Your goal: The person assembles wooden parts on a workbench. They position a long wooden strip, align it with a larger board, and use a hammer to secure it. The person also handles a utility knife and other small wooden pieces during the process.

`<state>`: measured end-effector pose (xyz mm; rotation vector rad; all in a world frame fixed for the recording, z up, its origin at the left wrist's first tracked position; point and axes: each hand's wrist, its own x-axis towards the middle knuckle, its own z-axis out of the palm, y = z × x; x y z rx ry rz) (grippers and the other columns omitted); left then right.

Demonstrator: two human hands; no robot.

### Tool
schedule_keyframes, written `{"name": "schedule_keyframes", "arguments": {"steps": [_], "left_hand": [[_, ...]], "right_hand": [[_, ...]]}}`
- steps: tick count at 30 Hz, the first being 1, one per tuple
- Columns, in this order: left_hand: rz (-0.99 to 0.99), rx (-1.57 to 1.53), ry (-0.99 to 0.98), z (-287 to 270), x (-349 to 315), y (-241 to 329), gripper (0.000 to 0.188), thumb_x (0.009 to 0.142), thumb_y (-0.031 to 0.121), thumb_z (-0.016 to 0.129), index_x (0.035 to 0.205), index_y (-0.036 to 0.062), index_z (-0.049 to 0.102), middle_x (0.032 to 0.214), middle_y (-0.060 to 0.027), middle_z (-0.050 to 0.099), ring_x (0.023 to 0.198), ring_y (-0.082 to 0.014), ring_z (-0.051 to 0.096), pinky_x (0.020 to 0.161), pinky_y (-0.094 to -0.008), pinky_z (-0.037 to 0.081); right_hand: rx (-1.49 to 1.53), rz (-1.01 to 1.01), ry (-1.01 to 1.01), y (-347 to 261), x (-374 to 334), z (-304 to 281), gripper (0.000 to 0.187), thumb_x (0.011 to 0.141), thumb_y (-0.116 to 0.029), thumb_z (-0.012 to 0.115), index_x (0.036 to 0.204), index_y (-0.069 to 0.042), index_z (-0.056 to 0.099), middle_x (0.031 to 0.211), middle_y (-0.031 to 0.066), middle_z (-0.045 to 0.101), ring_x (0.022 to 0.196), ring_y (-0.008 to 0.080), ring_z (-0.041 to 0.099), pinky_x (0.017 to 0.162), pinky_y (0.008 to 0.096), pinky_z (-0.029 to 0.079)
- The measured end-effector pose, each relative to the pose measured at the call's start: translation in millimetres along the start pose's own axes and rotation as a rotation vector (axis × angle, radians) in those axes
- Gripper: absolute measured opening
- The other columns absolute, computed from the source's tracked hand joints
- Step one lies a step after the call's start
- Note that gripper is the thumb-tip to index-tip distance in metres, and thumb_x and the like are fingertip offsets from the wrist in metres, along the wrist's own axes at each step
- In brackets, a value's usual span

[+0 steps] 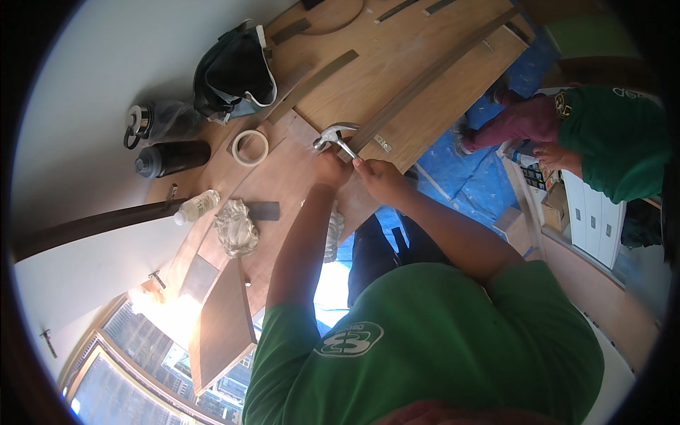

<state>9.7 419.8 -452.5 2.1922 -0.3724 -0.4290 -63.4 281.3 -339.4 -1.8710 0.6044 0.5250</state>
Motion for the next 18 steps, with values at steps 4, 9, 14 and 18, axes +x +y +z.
{"name": "schedule_keyframes", "arguments": {"steps": [4,9,14,18], "left_hand": [[0.070,0.042,-0.047,-3,2,1,0.047,0.080,0.027,0.075,0.125,0.0164,0.070,0.112,-0.0172,0.072,0.103,-0.0376,0.069,0.087,-0.0460,0.056],[0.159,0.047,0.011,21,8,-38,0.036,0.081,0.028,0.074,0.114,0.0113,0.072,0.100,-0.0166,0.073,0.095,-0.0368,0.070,0.082,-0.0455,0.056],[-0.036,0.110,-0.118,-6,-1,8,0.036,0.082,0.026,0.072,0.116,0.0138,0.071,0.095,-0.0167,0.074,0.091,-0.0376,0.070,0.081,-0.0471,0.056],[0.045,-0.027,-0.023,-5,-7,3,0.042,0.082,0.026,0.069,0.123,0.0162,0.069,0.096,-0.0176,0.074,0.092,-0.0380,0.070,0.083,-0.0475,0.056]], "right_hand": [[0.078,0.047,-0.039,-3,-6,8,0.056,0.106,-0.051,0.050,0.083,-0.001,0.061,0.061,0.0057,0.050,0.063,0.0163,0.049,0.063,0.0357,0.044],[-0.036,-0.145,-0.078,13,-15,9,0.053,0.105,-0.047,0.053,0.086,0.001,0.064,0.064,0.0090,0.055,0.061,0.0171,0.055,0.061,0.0358,0.047],[-0.090,-0.187,-0.027,-3,-51,-36,0.043,0.107,-0.039,0.053,0.088,-0.001,0.060,0.062,0.0004,0.051,0.058,0.0097,0.048,0.054,0.0293,0.041],[-0.087,-0.097,-0.009,0,-68,-48,0.042,0.108,-0.039,0.052,0.091,-0.002,0.061,0.065,-0.0028,0.049,0.057,0.0059,0.044,0.052,0.0256,0.038]]}}
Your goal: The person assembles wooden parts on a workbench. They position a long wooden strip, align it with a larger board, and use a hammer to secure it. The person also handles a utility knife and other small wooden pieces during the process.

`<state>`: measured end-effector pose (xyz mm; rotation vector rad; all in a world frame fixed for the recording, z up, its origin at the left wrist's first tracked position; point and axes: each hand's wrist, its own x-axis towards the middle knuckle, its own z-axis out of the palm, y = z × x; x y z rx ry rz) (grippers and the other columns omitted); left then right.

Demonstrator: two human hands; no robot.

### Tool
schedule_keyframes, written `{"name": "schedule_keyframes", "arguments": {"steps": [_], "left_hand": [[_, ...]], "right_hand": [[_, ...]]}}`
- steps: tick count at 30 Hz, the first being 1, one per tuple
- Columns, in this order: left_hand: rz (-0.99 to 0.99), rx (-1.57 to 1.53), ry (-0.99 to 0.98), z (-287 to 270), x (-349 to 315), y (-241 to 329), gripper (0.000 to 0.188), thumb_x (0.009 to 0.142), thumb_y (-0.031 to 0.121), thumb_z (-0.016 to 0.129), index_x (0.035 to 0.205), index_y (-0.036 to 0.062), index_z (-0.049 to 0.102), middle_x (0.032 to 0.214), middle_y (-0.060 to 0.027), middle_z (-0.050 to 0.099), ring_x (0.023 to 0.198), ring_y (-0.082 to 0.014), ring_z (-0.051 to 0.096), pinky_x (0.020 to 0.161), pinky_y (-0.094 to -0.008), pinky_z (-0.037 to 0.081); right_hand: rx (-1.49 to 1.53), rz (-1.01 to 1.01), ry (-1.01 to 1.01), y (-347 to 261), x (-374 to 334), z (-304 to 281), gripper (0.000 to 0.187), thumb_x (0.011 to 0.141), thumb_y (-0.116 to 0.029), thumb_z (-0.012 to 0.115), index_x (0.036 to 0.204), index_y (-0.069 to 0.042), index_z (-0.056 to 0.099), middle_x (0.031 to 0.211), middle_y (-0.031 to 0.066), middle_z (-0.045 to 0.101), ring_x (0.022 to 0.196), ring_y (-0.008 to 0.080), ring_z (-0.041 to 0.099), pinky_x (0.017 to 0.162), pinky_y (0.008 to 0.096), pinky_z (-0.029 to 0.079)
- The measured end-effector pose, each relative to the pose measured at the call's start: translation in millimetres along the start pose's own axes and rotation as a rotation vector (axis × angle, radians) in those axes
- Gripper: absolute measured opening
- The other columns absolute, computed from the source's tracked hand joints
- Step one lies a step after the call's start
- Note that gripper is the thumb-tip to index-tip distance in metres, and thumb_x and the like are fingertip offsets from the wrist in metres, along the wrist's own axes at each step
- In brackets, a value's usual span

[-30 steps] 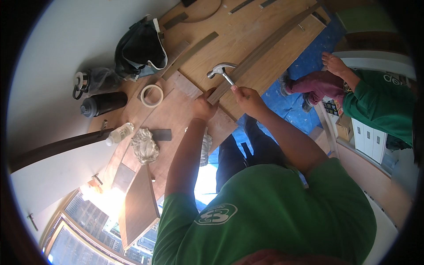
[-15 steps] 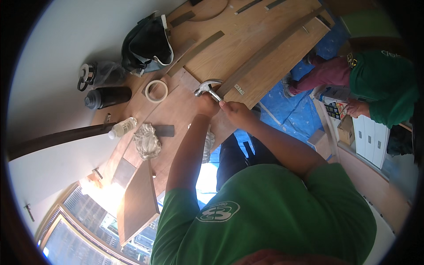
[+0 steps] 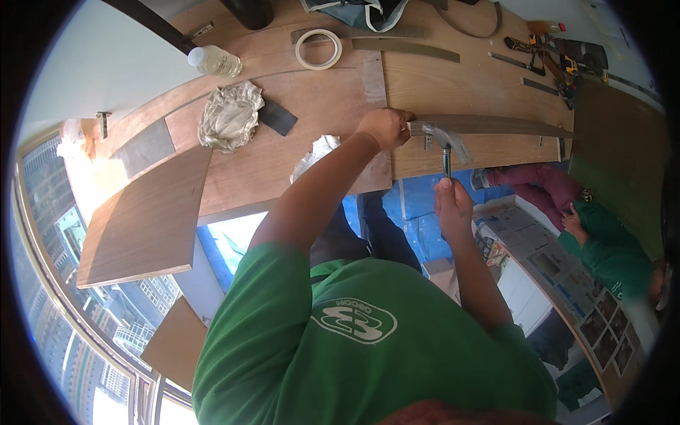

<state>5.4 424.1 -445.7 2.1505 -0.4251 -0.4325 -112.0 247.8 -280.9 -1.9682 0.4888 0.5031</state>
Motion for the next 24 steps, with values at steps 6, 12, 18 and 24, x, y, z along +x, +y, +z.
{"name": "schedule_keyframes", "arguments": {"steps": [6,12,18,24], "left_hand": [[-0.030,-0.012,-0.007,-4,-4,1,0.042,0.084,0.024,0.062,0.124,0.0145,0.068,0.097,-0.0184,0.074,0.094,-0.0374,0.070,0.083,-0.0477,0.056],[-0.033,-0.020,-0.035,-5,-2,2,0.041,0.085,0.024,0.061,0.123,0.0141,0.068,0.098,-0.0188,0.074,0.095,-0.0366,0.070,0.083,-0.0479,0.056],[-0.046,-0.017,-0.032,-4,-2,2,0.040,0.084,0.024,0.061,0.123,0.0148,0.068,0.095,-0.0186,0.073,0.093,-0.0370,0.070,0.082,-0.0488,0.056],[-0.036,-0.028,-0.019,0,-1,0,0.040,0.084,0.024,0.062,0.122,0.0144,0.068,0.094,-0.0182,0.074,0.092,-0.0368,0.070,0.081,-0.0492,0.056]], "right_hand": [[-0.049,-0.077,0.006,-10,-6,3,0.042,0.108,-0.039,0.051,0.093,-0.001,0.060,0.066,-0.0016,0.049,0.056,0.0060,0.045,0.052,0.0244,0.037],[-0.428,-0.235,0.076,25,10,9,0.046,0.108,-0.041,0.050,0.090,0.000,0.059,0.066,0.0056,0.052,0.059,0.0146,0.049,0.056,0.0330,0.043],[-0.348,-0.111,0.087,-2,9,7,0.048,0.108,-0.043,0.048,0.089,0.000,0.058,0.066,0.0091,0.052,0.062,0.0188,0.051,0.060,0.0372,0.044],[-0.472,-0.153,0.074,5,21,13,0.047,0.108,-0.042,0.050,0.086,-0.001,0.057,0.065,0.0065,0.052,0.061,0.0157,0.051,0.058,0.0343,0.044]]}}
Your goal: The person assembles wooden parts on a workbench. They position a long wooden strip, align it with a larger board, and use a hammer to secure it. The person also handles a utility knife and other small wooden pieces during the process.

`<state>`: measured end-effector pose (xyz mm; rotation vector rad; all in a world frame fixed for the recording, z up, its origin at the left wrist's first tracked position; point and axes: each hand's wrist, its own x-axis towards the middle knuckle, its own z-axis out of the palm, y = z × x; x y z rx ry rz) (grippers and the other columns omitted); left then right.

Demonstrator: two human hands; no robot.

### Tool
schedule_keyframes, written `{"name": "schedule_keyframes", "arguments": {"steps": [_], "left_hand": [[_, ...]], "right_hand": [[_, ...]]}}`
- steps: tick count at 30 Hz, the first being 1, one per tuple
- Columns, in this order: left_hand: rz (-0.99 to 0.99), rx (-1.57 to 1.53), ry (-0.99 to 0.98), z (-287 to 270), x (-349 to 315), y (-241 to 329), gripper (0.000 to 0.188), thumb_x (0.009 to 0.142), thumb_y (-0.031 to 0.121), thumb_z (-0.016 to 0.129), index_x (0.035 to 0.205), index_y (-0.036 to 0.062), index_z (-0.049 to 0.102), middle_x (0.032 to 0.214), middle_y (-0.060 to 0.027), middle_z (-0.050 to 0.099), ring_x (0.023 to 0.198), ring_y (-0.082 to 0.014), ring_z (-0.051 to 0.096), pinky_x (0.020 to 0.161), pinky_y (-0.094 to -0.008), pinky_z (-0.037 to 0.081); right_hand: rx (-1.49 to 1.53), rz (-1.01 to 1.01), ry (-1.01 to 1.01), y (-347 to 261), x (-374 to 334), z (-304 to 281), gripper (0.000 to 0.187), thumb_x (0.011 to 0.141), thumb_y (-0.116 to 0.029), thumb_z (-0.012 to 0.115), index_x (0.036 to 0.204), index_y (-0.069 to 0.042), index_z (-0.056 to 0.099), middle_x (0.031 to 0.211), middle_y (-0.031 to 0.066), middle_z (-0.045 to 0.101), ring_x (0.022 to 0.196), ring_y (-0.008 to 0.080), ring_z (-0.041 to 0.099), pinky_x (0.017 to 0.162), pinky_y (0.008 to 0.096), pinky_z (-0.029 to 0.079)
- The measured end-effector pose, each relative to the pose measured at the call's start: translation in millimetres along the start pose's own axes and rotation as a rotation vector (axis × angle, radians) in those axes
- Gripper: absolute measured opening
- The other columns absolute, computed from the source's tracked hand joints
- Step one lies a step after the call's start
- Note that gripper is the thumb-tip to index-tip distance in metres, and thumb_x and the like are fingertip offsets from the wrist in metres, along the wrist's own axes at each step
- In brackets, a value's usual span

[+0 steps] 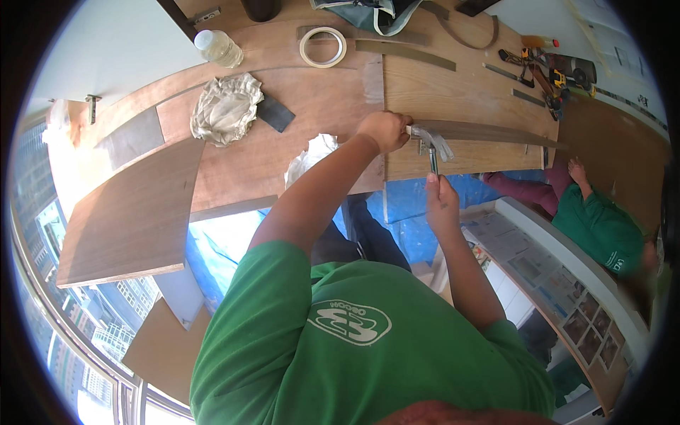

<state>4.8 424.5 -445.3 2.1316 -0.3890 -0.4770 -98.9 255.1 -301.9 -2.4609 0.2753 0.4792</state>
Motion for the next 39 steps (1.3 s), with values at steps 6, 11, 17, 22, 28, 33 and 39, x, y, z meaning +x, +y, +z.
{"name": "schedule_keyframes", "arguments": {"steps": [6,11,17,22,28,33,39], "left_hand": [[0.003,0.024,0.010,2,0,-3,0.040,0.084,0.028,0.064,0.121,0.0131,0.068,0.093,-0.0179,0.074,0.092,-0.0367,0.070,0.081,-0.0489,0.056],[-0.062,0.172,-0.066,1,0,7,0.042,0.083,0.032,0.067,0.122,0.0142,0.068,0.094,-0.0181,0.073,0.093,-0.0370,0.070,0.081,-0.0482,0.057],[-0.067,0.183,-0.025,11,3,2,0.045,0.082,0.031,0.072,0.124,0.0156,0.067,0.095,-0.0181,0.072,0.093,-0.0362,0.071,0.081,-0.0466,0.058],[-0.099,0.151,-0.017,10,-1,4,0.047,0.081,0.029,0.073,0.126,0.0165,0.067,0.117,-0.0171,0.071,0.105,-0.0354,0.070,0.090,-0.0459,0.057],[-0.021,0.029,-0.002,14,2,1,0.047,0.083,0.024,0.074,0.129,0.0195,0.068,0.114,-0.0200,0.071,0.105,-0.0369,0.069,0.090,-0.0466,0.056],[-0.026,0.015,0.002,19,5,-5,0.044,0.085,0.024,0.073,0.128,0.0189,0.069,0.110,-0.0211,0.072,0.103,-0.0379,0.069,0.089,-0.0463,0.056],[0.026,-0.079,0.035,17,8,-6,0.045,0.081,0.023,0.078,0.124,0.0118,0.071,0.110,-0.0201,0.073,0.103,-0.0371,0.070,0.087,-0.0434,0.057]], "right_hand": [[0.465,0.258,-0.062,-21,-3,-18,0.041,0.106,-0.039,0.054,0.085,-0.004,0.057,0.065,0.0021,0.054,0.056,0.0108,0.052,0.051,0.0273,0.043],[0.558,0.219,-0.165,-21,-3,-25,0.035,0.105,-0.036,0.058,0.090,-0.004,0.058,0.065,0.0005,0.055,0.057,0.0093,0.053,0.051,0.0263,0.043],[0.321,0.029,0.024,15,33,16,0.037,0.106,-0.035,0.055,0.096,-0.001,0.062,0.071,0.0072,0.060,0.067,0.0172,0.060,0.063,0.0333,0.047],[0.241,0.008,0.090,9,43,30,0.046,0.106,-0.040,0.052,0.085,0.000,0.059,0.070,0.0251,0.061,0.068,0.0455,0.062,0.061,0.0505,0.047],[0.165,0.032,0.269,35,58,12,0.044,0.106,-0.040,0.051,0.086,-0.001,0.058,0.068,0.0234,0.060,0.065,0.0422,0.060,0.060,0.0488,0.046],[0.210,0.169,0.377,86,90,-39,0.043,0.105,-0.041,0.052,0.088,-0.002,0.062,0.072,0.0234,0.064,0.071,0.0458,0.064,0.062,0.0507,0.048],[0.271,0.170,0.263,64,67,-3,0.042,0.104,-0.039,0.052,0.087,-0.003,0.062,0.077,0.0223,0.066,0.071,0.0435,0.064,0.063,0.0505,0.049]]}}
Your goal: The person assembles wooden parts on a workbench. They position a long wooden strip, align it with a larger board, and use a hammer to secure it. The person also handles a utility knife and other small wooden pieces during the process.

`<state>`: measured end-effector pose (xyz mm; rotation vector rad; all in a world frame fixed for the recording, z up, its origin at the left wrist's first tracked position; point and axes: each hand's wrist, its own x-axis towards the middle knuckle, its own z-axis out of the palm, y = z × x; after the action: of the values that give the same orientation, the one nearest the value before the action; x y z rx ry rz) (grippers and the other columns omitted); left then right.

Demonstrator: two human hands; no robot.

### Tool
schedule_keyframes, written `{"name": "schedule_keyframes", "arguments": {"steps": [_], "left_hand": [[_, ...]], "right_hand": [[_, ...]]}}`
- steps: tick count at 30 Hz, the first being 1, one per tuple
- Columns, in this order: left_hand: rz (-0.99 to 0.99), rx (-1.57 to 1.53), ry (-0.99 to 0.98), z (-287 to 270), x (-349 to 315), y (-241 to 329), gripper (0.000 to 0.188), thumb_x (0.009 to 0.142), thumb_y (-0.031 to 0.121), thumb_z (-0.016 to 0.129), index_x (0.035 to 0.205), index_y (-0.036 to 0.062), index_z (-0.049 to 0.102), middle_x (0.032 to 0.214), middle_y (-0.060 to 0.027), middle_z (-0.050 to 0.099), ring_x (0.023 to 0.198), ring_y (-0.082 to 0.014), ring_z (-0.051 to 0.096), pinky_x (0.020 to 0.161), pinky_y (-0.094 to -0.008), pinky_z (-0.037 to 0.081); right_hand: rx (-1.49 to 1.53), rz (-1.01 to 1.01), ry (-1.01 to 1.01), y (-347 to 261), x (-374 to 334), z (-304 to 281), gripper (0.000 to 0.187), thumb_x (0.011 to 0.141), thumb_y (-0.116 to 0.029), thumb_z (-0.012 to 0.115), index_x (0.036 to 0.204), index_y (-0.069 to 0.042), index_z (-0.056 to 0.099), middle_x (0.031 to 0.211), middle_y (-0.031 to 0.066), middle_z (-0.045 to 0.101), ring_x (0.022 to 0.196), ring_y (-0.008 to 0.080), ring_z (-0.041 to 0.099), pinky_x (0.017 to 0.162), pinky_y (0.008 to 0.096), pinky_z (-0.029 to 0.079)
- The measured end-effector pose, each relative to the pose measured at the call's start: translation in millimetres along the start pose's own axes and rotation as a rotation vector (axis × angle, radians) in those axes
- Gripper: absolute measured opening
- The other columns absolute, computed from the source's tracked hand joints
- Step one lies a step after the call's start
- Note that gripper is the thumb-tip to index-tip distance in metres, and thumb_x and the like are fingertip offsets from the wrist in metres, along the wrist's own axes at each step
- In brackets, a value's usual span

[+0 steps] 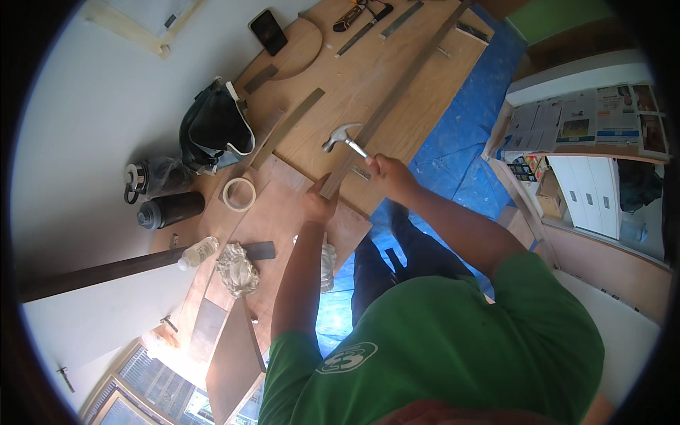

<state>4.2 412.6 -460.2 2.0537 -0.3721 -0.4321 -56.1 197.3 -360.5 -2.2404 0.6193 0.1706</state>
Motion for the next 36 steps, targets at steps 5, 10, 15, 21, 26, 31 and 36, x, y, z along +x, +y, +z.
{"name": "schedule_keyframes", "arguments": {"steps": [5,10,15,21,26,31,36], "left_hand": [[0.151,0.109,0.042,-5,-4,-2,0.036,0.080,0.020,0.080,0.113,0.0066,0.073,0.099,-0.0180,0.075,0.094,-0.0350,0.073,0.079,-0.0433,0.057],[0.024,0.045,0.052,-5,-3,9,0.045,0.082,0.026,0.079,0.123,0.0099,0.071,0.104,-0.0208,0.074,0.096,-0.0385,0.072,0.083,-0.0434,0.058],[0.134,0.124,0.079,4,0,-3,0.038,0.085,0.027,0.079,0.116,0.0052,0.073,0.094,-0.0202,0.075,0.089,-0.0358,0.074,0.076,-0.0414,0.059],[0.046,0.086,0.044,-5,-2,7,0.037,0.086,0.024,0.077,0.118,0.0073,0.072,0.101,-0.0211,0.074,0.093,-0.0370,0.073,0.079,-0.0430,0.058],[-0.012,0.052,-0.089,-9,0,19,0.046,0.085,0.020,0.076,0.129,0.0077,0.067,0.114,-0.0232,0.071,0.104,-0.0393,0.070,0.088,-0.0447,0.057],[0.169,0.157,-0.269,-61,-7,12,0.069,0.084,0.020,0.075,0.145,0.0001,0.049,0.133,-0.0294,0.061,0.125,-0.0416,0.059,0.104,-0.0465,0.049],[0.205,0.264,-0.147,-66,15,80,0.080,0.083,0.023,0.074,0.148,-0.0073,0.039,0.135,-0.0294,0.058,0.124,-0.0456,0.057,0.106,-0.0486,0.047]], "right_hand": [[-0.139,-0.122,-0.204,-37,-50,42,0.038,0.103,-0.041,0.052,0.096,-0.004,0.060,0.082,0.0238,0.068,0.081,0.0456,0.067,0.070,0.0565,0.051],[-0.105,-0.040,-0.034,-19,4,0,0.042,0.105,-0.039,0.049,0.090,-0.003,0.064,0.083,0.0263,0.068,0.082,0.0453,0.068,0.071,0.0555,0.052],[-0.137,-0.122,-0.037,-12,-17,15,0.041,0.104,-0.038,0.051,0.089,-0.003,0.064,0.083,0.0242,0.069,0.079,0.0449,0.068,0.070,0.0549,0.053],[-0.128,-0.110,-0.016,-12,-4,8,0.039,0.104,-0.037,0.052,0.087,-0.003,0.063,0.080,0.0236,0.067,0.077,0.0446,0.067,0.069,0.0546,0.052],[-0.047,0.083,0.100,11,53,-59,0.044,0.106,-0.039,0.048,0.090,-0.002,0.063,0.078,0.0241,0.066,0.076,0.0432,0.066,0.069,0.0511,0.051],[-0.048,0.101,0.108,13,57,-54,0.046,0.107,-0.041,0.046,0.092,-0.001,0.063,0.080,0.0235,0.066,0.080,0.0437,0.066,0.073,0.0509,0.051],[-0.011,0.079,0.092,11,60,-51,0.047,0.107,-0.042,0.045,0.094,-0.002,0.065,0.081,0.0239,0.067,0.080,0.0441,0.066,0.073,0.0515,0.051]]}}
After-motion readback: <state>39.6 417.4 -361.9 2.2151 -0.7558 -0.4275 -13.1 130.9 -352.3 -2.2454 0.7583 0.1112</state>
